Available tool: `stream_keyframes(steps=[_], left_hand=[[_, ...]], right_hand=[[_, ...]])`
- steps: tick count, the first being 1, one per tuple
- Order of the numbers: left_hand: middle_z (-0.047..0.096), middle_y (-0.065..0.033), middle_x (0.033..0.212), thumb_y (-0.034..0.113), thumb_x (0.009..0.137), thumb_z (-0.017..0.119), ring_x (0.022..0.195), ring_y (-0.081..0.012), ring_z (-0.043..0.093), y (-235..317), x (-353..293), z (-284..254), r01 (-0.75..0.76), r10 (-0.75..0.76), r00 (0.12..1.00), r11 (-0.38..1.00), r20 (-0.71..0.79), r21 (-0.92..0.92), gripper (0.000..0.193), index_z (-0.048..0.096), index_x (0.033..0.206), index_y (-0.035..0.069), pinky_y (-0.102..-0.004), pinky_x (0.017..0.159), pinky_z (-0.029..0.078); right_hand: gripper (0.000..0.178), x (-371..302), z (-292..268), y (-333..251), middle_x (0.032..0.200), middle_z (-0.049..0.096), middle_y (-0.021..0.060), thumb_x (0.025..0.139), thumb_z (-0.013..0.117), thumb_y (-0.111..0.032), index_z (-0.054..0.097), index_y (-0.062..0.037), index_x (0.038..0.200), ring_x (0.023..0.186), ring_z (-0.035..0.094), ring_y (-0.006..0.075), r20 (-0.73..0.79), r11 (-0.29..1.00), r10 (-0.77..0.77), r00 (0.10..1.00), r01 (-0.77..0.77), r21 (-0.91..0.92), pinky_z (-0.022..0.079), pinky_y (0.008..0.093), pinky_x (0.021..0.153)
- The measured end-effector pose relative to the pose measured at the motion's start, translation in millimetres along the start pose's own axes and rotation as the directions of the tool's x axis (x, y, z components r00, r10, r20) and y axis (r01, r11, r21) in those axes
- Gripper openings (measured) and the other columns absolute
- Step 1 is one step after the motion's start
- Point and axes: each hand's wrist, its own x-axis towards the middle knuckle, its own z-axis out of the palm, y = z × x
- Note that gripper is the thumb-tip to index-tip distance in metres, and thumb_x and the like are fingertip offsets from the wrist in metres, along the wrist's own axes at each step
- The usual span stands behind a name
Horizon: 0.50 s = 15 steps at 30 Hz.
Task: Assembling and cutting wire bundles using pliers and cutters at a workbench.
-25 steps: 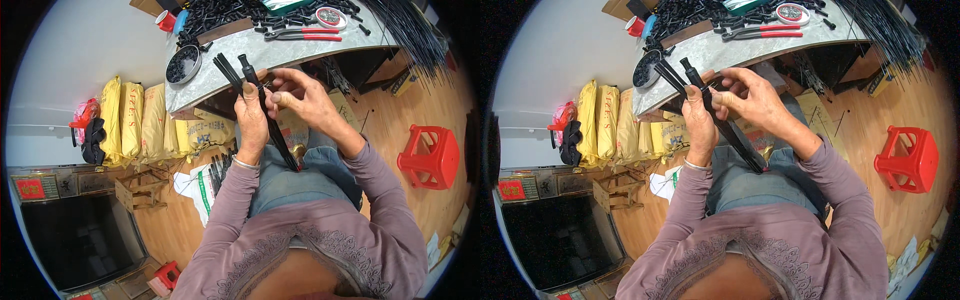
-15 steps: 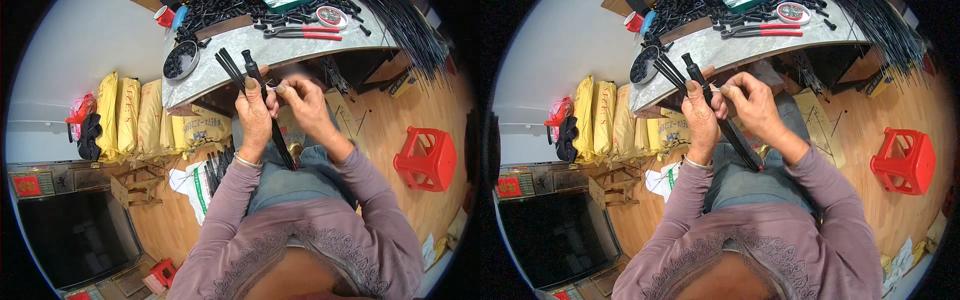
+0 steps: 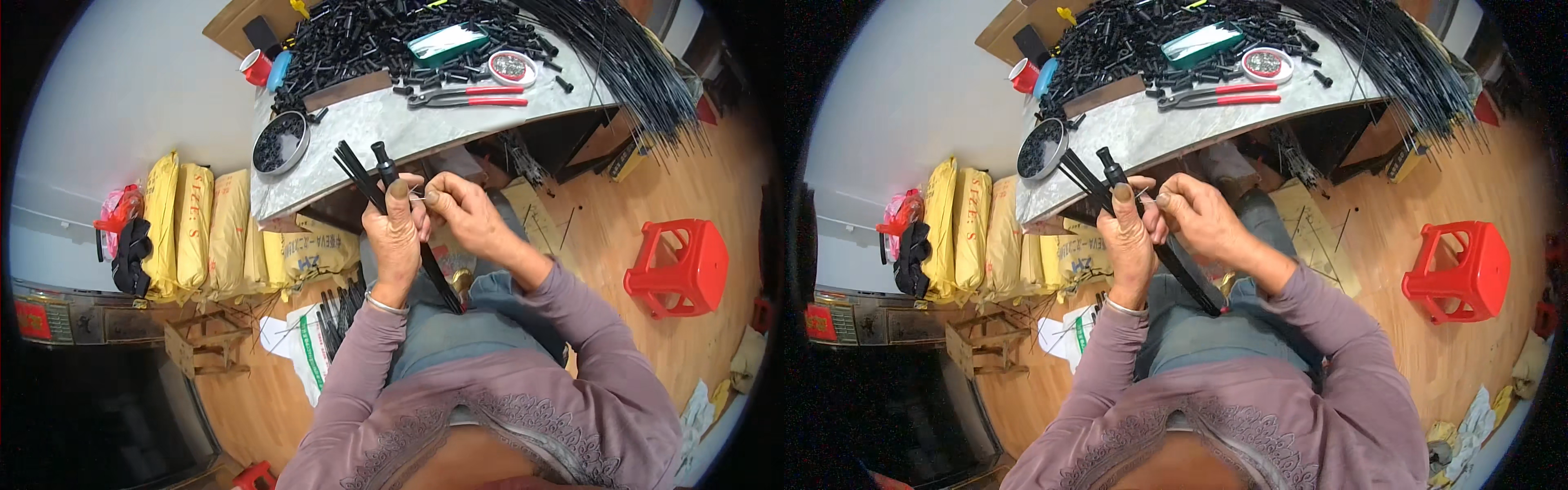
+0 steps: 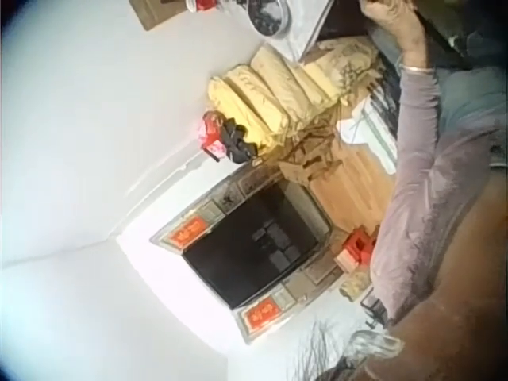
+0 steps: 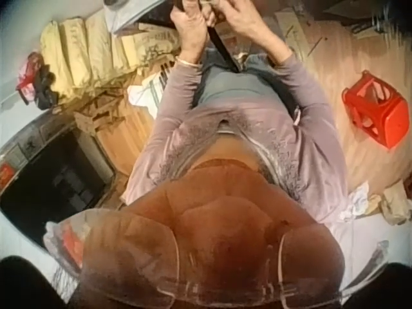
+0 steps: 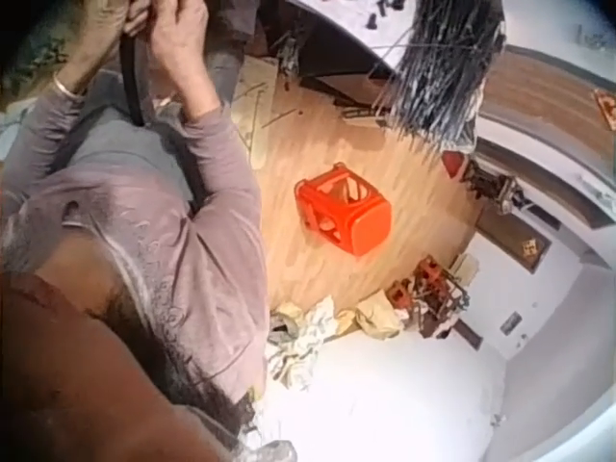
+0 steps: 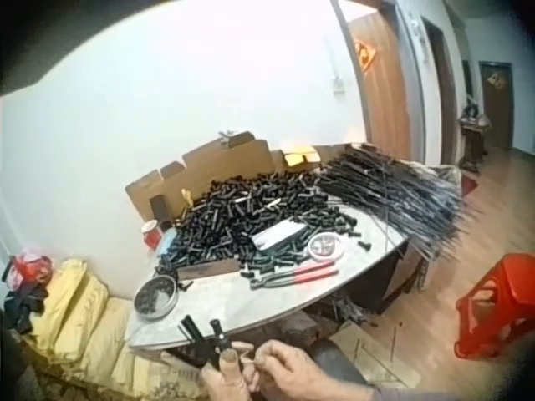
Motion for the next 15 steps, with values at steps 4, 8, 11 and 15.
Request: stream_keyframes(steps=[4, 8, 11, 15], left_hand=[[0.036, 0.0022, 0.055, 0.052, 0.09, 0.055, 0.043, -0.0078, 0.037, -1, 0, -6, -0.037, 0.035, 0.999, 0.998, 0.038, 0.053, 0.053, 0.054, 0.097, 0.0, -0.0225, 0.041, 0.031], [0.037, 0.0017, 0.057, 0.054, 0.088, 0.056, 0.045, -0.0084, 0.04, -4, -1, -6, -0.032, 0.03, 0.994, 0.999, 0.102, 0.023, 0.055, 0.052, 0.098, 0.0, -0.0231, 0.044, 0.034], [0.04, -0.0004, 0.059, 0.054, 0.088, 0.055, 0.046, -0.0105, 0.043, -4, -4, -15, -0.042, 0.041, 0.994, 0.999, 0.1, 0.012, 0.055, 0.049, 0.101, 0.0, -0.0247, 0.045, 0.038], [0.039, -0.0009, 0.058, 0.061, 0.088, 0.051, 0.044, -0.0118, 0.042, 0, -4, -26, 0.016, -0.019, 0.996, 0.999, 0.087, 0.041, 0.061, 0.048, 0.097, 0.001, -0.0264, 0.044, 0.037]], right_hand=[[0.014, 55, -57, -12, 0.078, 0.061, 0.0063, 0.089, 0.059, -0.016, 0.058, -0.0024, 0.085, 0.072, 0.058, 0.0199, -0.109, 0.602, -0.422, 0.9, 0.188, -0.776, 0.046, 0.0322, 0.064], [0.021, 101, -114, -21, 0.085, 0.06, 0.0097, 0.077, 0.069, -0.025, 0.06, -0.0061, 0.082, 0.087, 0.055, 0.031, 0.088, -0.118, -0.58, 0.81, 0.023, -0.993, 0.04, 0.0436, 0.074], [0.023, 113, -120, -11, 0.085, 0.06, 0.0089, 0.076, 0.07, -0.026, 0.06, -0.0061, 0.082, 0.09, 0.054, 0.0294, 0.172, -0.28, -0.465, 0.868, 0.04, -0.959, 0.038, 0.0439, 0.077], [0.026, 117, -121, -10, 0.086, 0.055, 0.008, 0.074, 0.071, -0.028, 0.06, -0.0067, 0.084, 0.091, 0.052, 0.0258, 0.4, -0.39, -0.398, 0.826, 0.243, -0.888, 0.037, 0.0395, 0.079]])
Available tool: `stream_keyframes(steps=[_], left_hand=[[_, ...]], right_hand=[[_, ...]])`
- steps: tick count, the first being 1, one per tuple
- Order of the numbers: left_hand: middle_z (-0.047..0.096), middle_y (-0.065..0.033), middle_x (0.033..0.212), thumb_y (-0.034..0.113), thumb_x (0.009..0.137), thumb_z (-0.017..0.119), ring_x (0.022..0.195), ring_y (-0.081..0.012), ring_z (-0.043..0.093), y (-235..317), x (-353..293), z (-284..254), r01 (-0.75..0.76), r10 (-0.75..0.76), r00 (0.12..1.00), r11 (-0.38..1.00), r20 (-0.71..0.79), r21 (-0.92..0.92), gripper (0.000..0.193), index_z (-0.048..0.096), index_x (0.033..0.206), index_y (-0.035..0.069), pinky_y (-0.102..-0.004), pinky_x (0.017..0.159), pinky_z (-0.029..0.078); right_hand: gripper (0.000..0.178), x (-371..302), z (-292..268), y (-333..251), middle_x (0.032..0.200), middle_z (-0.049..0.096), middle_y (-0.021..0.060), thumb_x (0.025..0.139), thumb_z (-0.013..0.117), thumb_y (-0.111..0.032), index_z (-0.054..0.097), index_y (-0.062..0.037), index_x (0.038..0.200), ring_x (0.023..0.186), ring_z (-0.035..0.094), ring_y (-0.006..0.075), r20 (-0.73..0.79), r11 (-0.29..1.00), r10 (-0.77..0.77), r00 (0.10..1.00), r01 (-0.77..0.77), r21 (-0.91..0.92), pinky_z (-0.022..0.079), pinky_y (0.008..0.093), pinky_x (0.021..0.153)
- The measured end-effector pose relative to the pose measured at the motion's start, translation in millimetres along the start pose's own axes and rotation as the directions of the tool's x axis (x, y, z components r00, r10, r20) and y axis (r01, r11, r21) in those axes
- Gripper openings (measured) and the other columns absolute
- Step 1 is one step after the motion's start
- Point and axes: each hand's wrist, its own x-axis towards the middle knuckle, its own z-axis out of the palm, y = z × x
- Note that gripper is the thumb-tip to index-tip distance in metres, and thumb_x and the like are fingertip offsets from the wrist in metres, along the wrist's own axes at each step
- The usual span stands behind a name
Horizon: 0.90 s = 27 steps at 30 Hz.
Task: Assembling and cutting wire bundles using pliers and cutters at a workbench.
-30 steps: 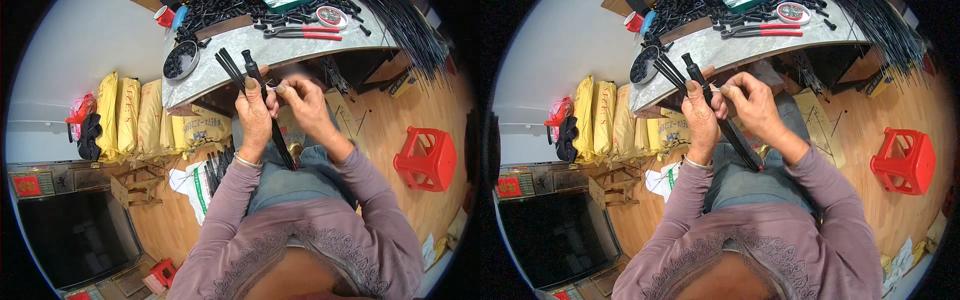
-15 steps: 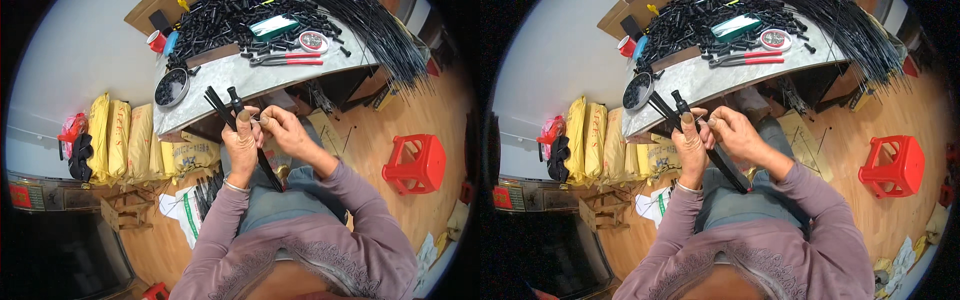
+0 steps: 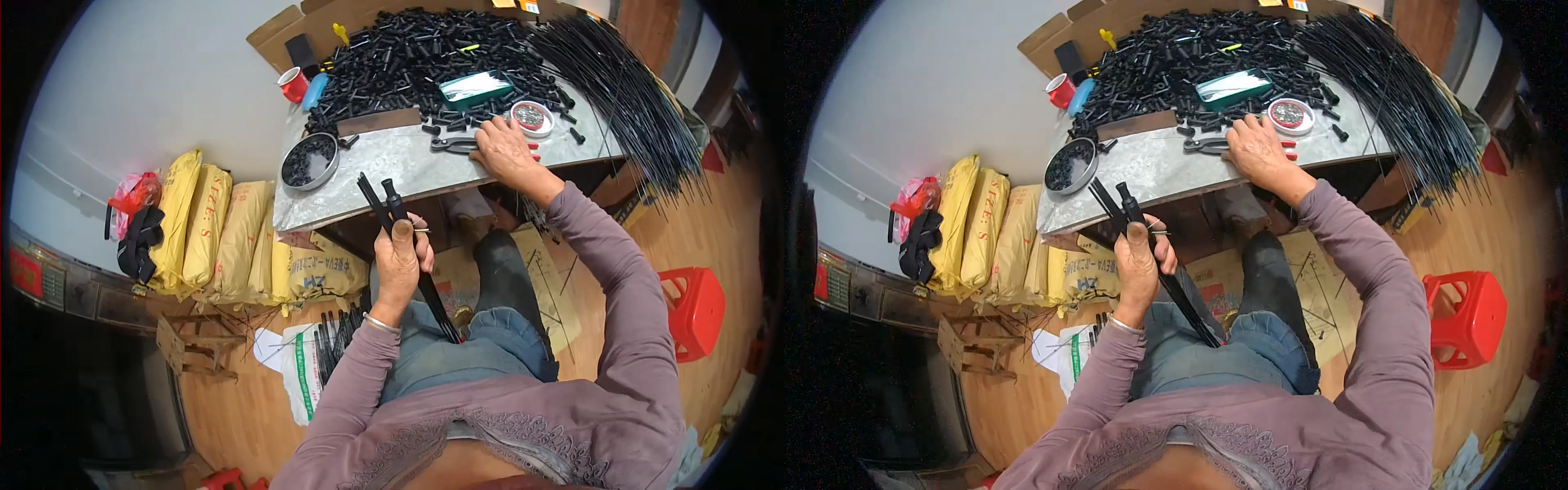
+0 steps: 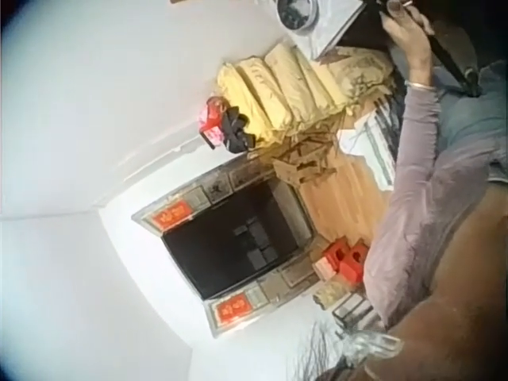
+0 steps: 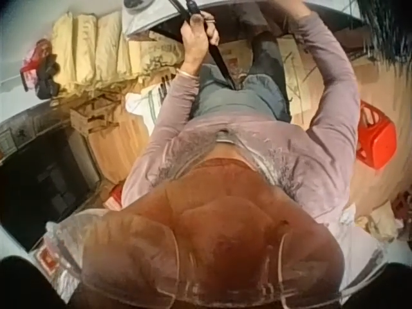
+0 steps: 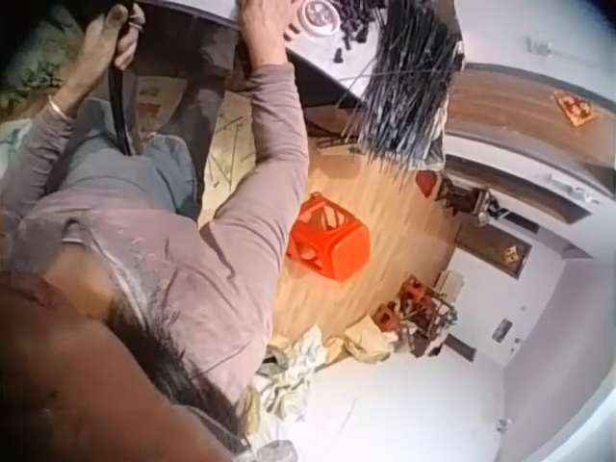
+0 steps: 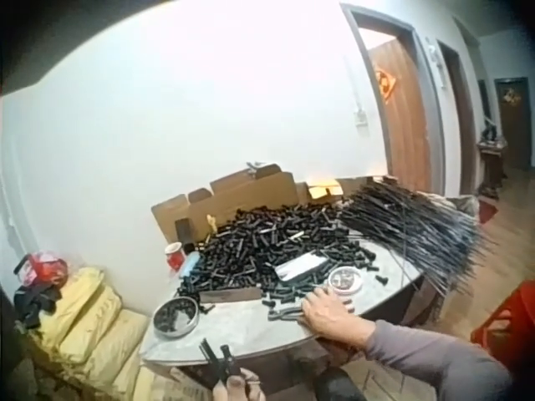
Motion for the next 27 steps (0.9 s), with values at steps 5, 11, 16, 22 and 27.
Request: stream_keyframes(steps=[5, 11, 16, 22, 27], left_hand=[[0.033, 0.0007, 0.053, 0.058, 0.093, 0.045, 0.039, -0.0099, 0.034, -1, 3, 4, 0.03, -0.027, 0.994, 0.999, -0.106, 0.023, 0.055, 0.047, 0.09, 0.003, -0.0256, 0.038, 0.029], [0.033, 0.001, 0.053, 0.06, 0.093, 0.043, 0.039, -0.009, 0.034, 5, 11, 9, 0.061, -0.054, 0.986, 0.997, -0.159, 0.042, 0.057, 0.047, 0.086, 0.004, -0.0248, 0.037, 0.029], [0.035, 0.0018, 0.051, 0.061, 0.091, 0.047, 0.038, -0.0069, 0.035, 4, 11, 2, 0.06, -0.06, 0.983, 0.998, -0.171, -0.01, 0.058, 0.048, 0.083, 0.003, -0.0236, 0.036, 0.029], [0.037, 0.0016, 0.052, 0.06, 0.092, 0.046, 0.038, -0.0061, 0.036, 2, 9, 6, 0.043, -0.045, 0.986, 0.999, -0.159, -0.016, 0.057, 0.051, 0.088, 0.003, -0.0223, 0.036, 0.029], [0.04, 0.0014, 0.053, 0.059, 0.092, 0.046, 0.039, -0.0054, 0.036, 2, 8, 9, 0.038, -0.038, 0.988, 0.999, -0.149, -0.009, 0.057, 0.051, 0.09, 0.003, -0.0215, 0.036, 0.031]], right_hand=[[0.023, 5, 11, 5, 0.082, 0.052, 0.0139, 0.078, 0.067, -0.019, 0.05, -0.0036, 0.079, 0.078, 0.054, 0.0347, -0.171, 0.981, 0.003, 0.985, 0.03, 0.193, 0.044, 0.0432, 0.067], [0.017, 5, -8, 1, 0.084, 0.063, 0.0105, 0.096, 0.048, -0.017, 0.051, 0.0003, 0.094, 0.061, 0.059, 0.0182, 0.123, 0.588, 0.444, 0.888, -0.392, 0.708, 0.047, 0.0302, 0.056], [0.016, -38, -49, -42, 0.076, 0.056, 0.0037, 0.09, 0.059, -0.013, 0.046, -0.0027, 0.092, 0.058, 0.049, 0.011, 0.243, 0.49, 0.411, 0.879, -0.437, 0.754, 0.041, 0.0256, 0.052], [0.047, -66, -96, -89, 0.086, 0.05, 0.0105, 0.051, 0.068, 0.009, 0.043, -0.0055, 0.089, 0.075, 0.051, 0.0318, 0.003, 0.781, 0.077, 0.997, -0.062, 0.622, 0.041, 0.0345, 0.066], [0.048, -62, -101, -89, 0.087, 0.052, 0.0097, 0.051, 0.07, 0.008, 0.046, -0.0067, 0.09, 0.079, 0.053, 0.0302, -0.015, 0.869, 0.024, 1.0, -0.013, 0.495, 0.04, 0.0381, 0.067]])
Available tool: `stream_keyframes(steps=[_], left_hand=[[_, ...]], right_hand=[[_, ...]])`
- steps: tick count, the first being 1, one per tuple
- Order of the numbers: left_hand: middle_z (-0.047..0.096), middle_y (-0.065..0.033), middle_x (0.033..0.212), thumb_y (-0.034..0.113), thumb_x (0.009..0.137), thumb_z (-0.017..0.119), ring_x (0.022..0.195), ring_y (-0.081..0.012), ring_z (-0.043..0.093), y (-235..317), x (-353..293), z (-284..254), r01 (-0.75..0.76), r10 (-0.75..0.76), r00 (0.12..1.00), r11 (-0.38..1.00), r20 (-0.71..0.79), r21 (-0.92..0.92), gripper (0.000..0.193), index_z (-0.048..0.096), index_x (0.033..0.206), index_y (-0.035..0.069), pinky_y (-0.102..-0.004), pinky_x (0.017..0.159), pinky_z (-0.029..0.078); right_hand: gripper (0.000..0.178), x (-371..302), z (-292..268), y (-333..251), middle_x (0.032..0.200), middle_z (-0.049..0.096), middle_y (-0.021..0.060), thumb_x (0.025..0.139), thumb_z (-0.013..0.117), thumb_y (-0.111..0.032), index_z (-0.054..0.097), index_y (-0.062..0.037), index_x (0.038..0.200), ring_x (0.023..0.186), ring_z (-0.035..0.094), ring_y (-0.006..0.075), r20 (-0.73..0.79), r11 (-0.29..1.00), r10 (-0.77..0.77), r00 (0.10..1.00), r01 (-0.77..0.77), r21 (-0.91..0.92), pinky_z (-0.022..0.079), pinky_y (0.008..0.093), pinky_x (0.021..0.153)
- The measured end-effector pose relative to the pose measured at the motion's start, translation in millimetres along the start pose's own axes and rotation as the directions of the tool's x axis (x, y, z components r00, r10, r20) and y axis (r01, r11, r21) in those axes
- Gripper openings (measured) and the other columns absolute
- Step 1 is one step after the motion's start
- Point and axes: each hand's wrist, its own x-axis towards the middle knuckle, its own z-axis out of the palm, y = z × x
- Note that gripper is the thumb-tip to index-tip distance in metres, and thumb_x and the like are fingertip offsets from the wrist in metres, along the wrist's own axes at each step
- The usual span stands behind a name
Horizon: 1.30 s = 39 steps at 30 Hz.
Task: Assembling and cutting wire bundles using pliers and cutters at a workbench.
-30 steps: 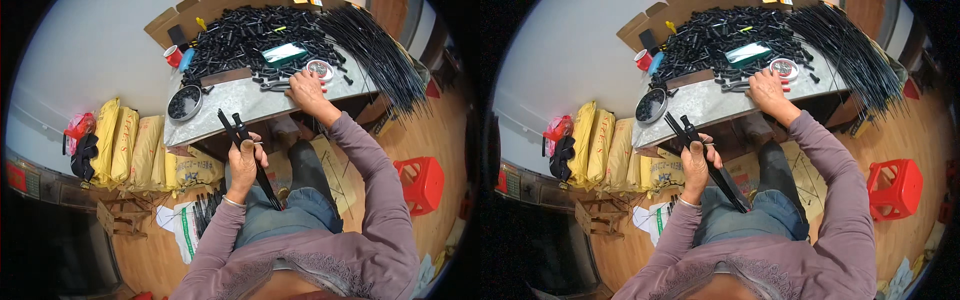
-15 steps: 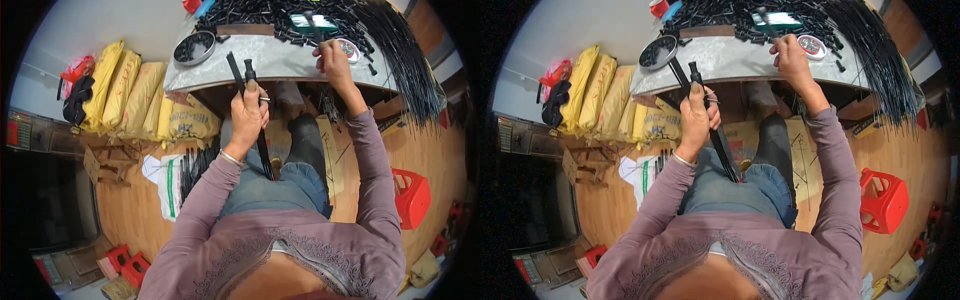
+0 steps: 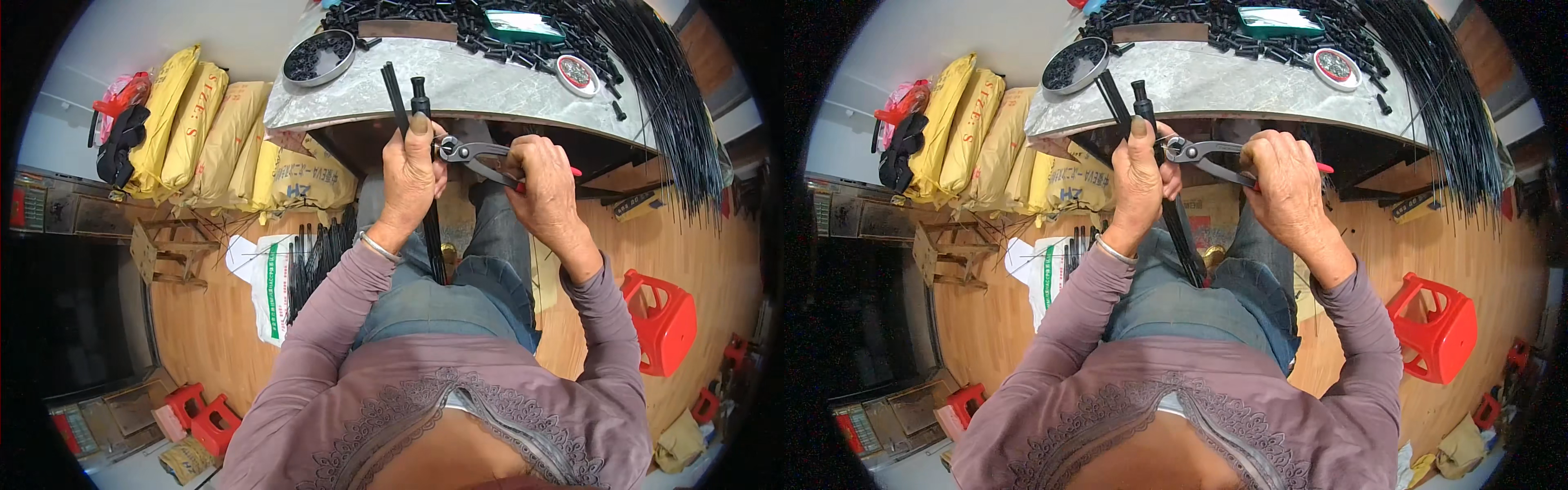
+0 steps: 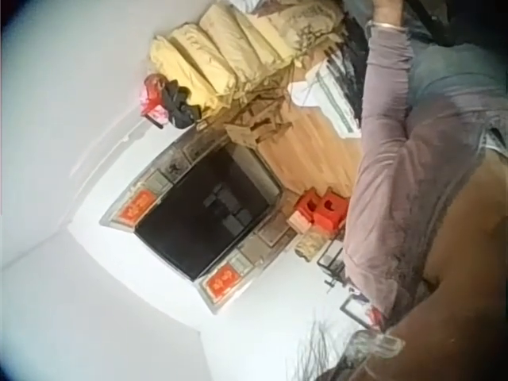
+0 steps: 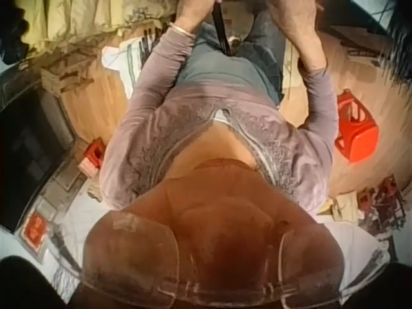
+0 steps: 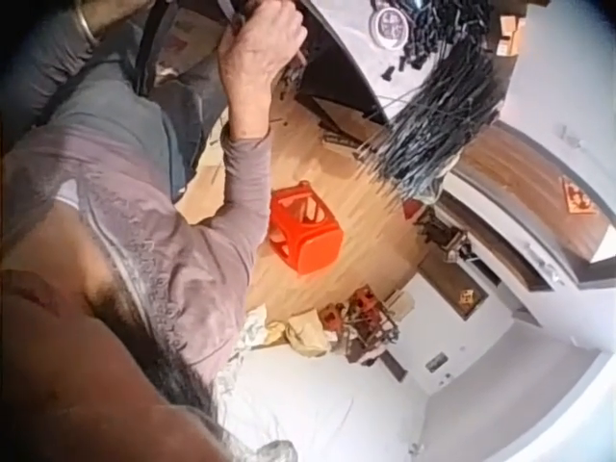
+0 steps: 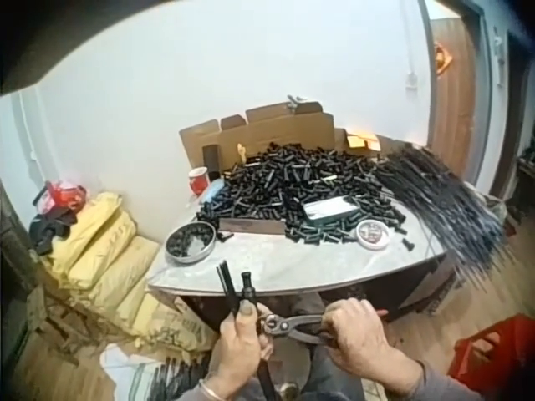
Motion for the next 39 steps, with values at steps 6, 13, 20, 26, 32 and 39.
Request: stream_keyframes(steps=[6, 13, 20, 26, 32, 39], left_hand=[[0.042, 0.0012, 0.051, 0.061, 0.092, 0.044, 0.039, -0.0052, 0.04, 0, 0, -1, -0.036, 0.035, 0.999, 0.996, 0.014, 0.083, 0.059, 0.051, 0.089, 0.002, -0.0216, 0.034, 0.032], [0.044, 0.0014, 0.051, 0.061, 0.092, 0.044, 0.039, -0.0052, 0.042, -1, -5, 6, -0.018, 0.01, 0.998, 0.992, 0.066, 0.122, 0.06, 0.052, 0.081, 0.003, -0.0201, 0.035, 0.032], [0.045, -0.0006, 0.052, 0.061, 0.093, 0.04, 0.039, -0.0065, 0.041, -8, -3, -2, -0.074, 0.074, 0.997, 0.991, 0.007, 0.115, 0.061, 0.053, 0.085, 0.002, -0.0214, 0.036, 0.031], [0.045, 0.0006, 0.055, 0.062, 0.091, 0.041, 0.04, -0.0059, 0.041, -17, 0, -9, -0.165, 0.161, 0.986, 0.972, 0.037, 0.165, 0.061, 0.052, 0.086, 0.003, -0.0211, 0.037, 0.032], [0.044, 0.001, 0.053, 0.064, 0.09, 0.04, 0.039, -0.0056, 0.04, -7, -4, -11, -0.076, 0.073, 0.997, 0.99, 0.029, 0.119, 0.063, 0.052, 0.086, 0.003, -0.021, 0.037, 0.033], [0.045, 0.001, 0.055, 0.065, 0.09, 0.041, 0.039, -0.0057, 0.041, -15, -2, -13, -0.16, 0.159, 0.987, 0.968, 0.021, 0.192, 0.065, 0.054, 0.084, 0.002, -0.0215, 0.036, 0.032]], right_hand=[[0.029, -8, -6, 1, 0.071, 0.056, 0.0094, 0.071, 0.067, 0.006, 0.046, -0.0047, 0.088, 0.061, 0.058, 0.0231, 0.162, 0.984, 0.092, 0.982, -0.115, 0.136, 0.044, 0.0301, 0.054], [0.021, -14, -34, 5, 0.061, 0.054, 0.0058, 0.083, 0.059, -0.008, 0.046, -0.0024, 0.099, 0.045, 0.054, 0.0126, 0.919, -0.311, -0.24, 0.313, -0.922, 0.233, 0.043, 0.0238, 0.041], [0.031, -9, -46, -1, 0.061, 0.055, 0.0025, 0.087, 0.063, -0.024, 0.05, -0.003, 0.107, 0.051, 0.057, 0.0089, 0.827, 0.387, 0.241, 0.507, -0.832, 0.398, 0.043, 0.0218, 0.045], [0.028, -24, -32, -11, 0.068, 0.056, 0.0052, 0.082, 0.061, -0.013, 0.048, -0.0018, 0.104, 0.057, 0.056, 0.0118, 0.914, 0.226, 0.033, 0.405, -0.894, 0.388, 0.044, 0.0246, 0.049], [0.018, 0, -39, -12, 0.083, 0.062, 0.0084, 0.088, 0.06, -0.012, 0.053, 0.0017, 0.097, 0.066, 0.058, 0.0125, 0.591, 0.706, 0.183, 0.786, -0.523, 0.477, 0.047, 0.0247, 0.057], [0.017, -1, -42, -14, 0.068, 0.057, 0.0061, 0.08, 0.063, -0.004, 0.052, -0.0033, 0.092, 0.049, 0.058, 0.0153, 0.986, 0.175, 0.019, 0.168, -0.971, 0.162, 0.045, 0.0257, 0.041]])
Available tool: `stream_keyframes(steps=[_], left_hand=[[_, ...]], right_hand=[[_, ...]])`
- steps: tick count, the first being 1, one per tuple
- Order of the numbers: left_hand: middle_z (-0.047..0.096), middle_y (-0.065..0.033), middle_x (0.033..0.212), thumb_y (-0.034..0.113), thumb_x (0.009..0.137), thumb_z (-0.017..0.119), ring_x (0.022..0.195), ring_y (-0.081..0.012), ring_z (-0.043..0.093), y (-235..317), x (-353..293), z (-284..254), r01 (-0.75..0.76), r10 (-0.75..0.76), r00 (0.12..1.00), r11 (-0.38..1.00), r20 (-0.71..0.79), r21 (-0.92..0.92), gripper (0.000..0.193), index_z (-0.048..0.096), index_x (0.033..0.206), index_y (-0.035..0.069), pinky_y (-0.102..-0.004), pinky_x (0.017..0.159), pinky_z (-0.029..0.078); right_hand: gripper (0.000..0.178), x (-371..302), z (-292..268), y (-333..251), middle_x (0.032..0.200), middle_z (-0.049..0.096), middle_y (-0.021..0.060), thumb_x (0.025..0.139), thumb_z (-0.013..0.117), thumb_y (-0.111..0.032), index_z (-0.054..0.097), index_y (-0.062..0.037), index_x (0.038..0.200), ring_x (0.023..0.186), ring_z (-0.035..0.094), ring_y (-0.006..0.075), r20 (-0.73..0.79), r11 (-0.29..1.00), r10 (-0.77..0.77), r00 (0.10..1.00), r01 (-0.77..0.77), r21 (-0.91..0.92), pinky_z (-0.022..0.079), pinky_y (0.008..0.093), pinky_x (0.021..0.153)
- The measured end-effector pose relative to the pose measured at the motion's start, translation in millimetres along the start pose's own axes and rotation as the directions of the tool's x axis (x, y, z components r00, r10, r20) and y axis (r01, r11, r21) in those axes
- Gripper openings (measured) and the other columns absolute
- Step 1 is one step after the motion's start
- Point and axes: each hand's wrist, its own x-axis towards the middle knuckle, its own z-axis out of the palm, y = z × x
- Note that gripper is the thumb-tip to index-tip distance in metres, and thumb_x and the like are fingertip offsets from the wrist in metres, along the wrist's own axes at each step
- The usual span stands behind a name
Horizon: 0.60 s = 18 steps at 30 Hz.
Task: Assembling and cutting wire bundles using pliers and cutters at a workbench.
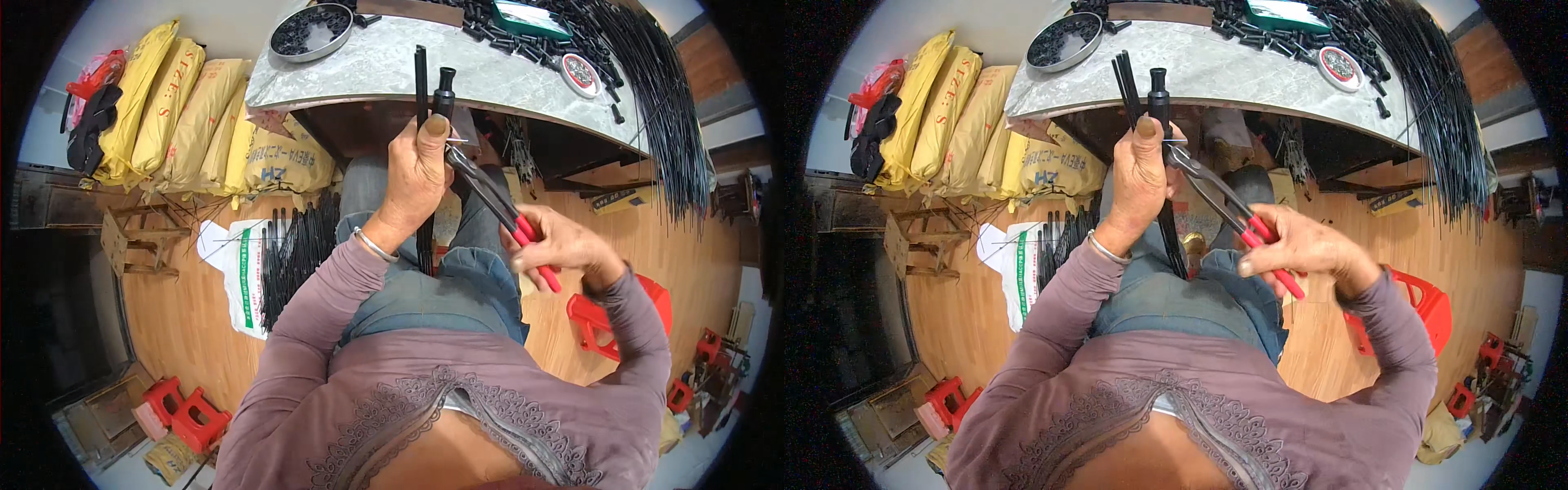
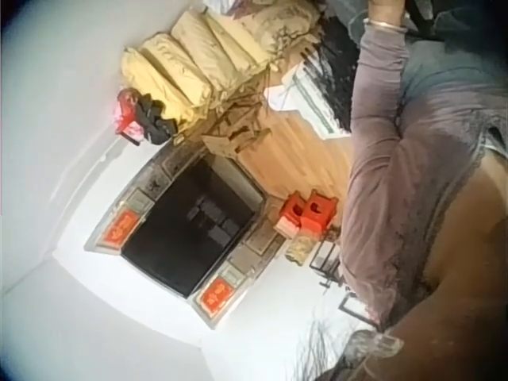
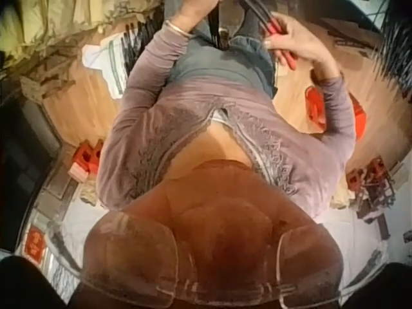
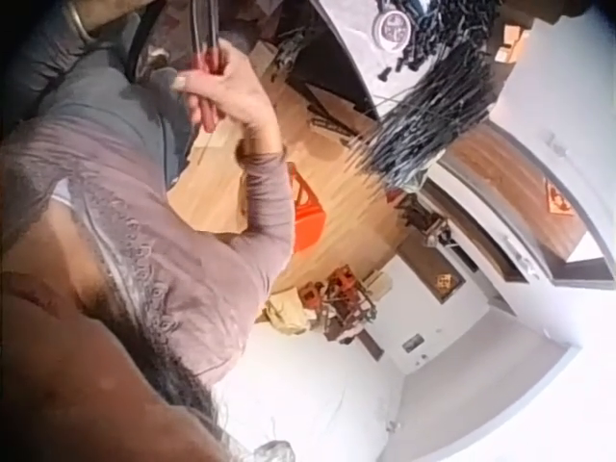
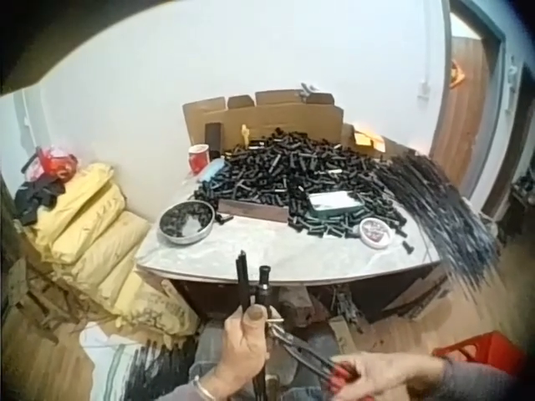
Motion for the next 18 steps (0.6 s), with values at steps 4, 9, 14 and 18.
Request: stream_keyframes(steps=[4, 9, 14, 18], left_hand=[[0.045, 0.001, 0.055, 0.064, 0.09, 0.041, 0.039, -0.0057, 0.041, 5, 0, 1, 0.033, -0.033, 0.999, 0.997, 0.001, -0.071, 0.065, 0.054, 0.084, 0.001, -0.0205, 0.036, 0.032], [0.048, 0.0004, 0.056, 0.063, 0.091, 0.04, 0.04, -0.0051, 0.042, 6, -1, 2, 0.025, -0.021, 0.998, 0.997, 0.056, -0.069, 0.063, 0.054, 0.084, 0.002, -0.0198, 0.036, 0.032], [0.047, 0.001, 0.055, 0.059, 0.094, 0.037, 0.042, -0.0048, 0.042, 13, -5, 4, 0.044, -0.04, 0.998, 0.996, 0.052, -0.073, 0.058, 0.055, 0.085, 0.004, -0.0195, 0.037, 0.032], [0.042, 0.0021, 0.053, 0.06, 0.094, 0.036, 0.041, -0.005, 0.04, 13, -3, 5, 0.117, -0.088, 0.982, 0.977, 0.165, -0.177, 0.06, 0.054, 0.083, 0.003, -0.0201, 0.038, 0.032]], right_hand=[[0.029, 4, 4, -3, 0.08, 0.056, 0.0013, 0.08, 0.067, -0.004, 0.052, -0.003, 0.105, 0.066, 0.053, 0.013, -0.3, 0.571, -0.654, 0.695, 0.193, -0.798, 0.045, 0.0288, 0.057], [0.022, 3, 19, 11, 0.064, 0.049, 0.0005, 0.094, 0.057, -0.023, 0.053, -0.0021, 0.101, 0.051, 0.051, 0.01, -0.192, 0.986, -0.164, 0.968, 0.162, -0.024, 0.043, 0.0259, 0.045], [0.04, -1, 12, 2, 0.074, 0.06, 0.0065, 0.096, 0.053, -0.032, 0.053, 0.0012, 0.118, 0.058, 0.06, 0.0143, -0.078, 0.988, -0.137, 0.988, 0.142, 0.063, 0.049, 0.0261, 0.05], [0.046, -15, 11, -14, 0.083, 0.066, 0.0126, 0.098, 0.049, -0.03, 0.044, 0.0027, 0.131, 0.064, 0.065, 0.0209, -0.072, 0.984, -0.082, 0.994, 0.092, 0.155, 0.053, 0.0295, 0.056]])
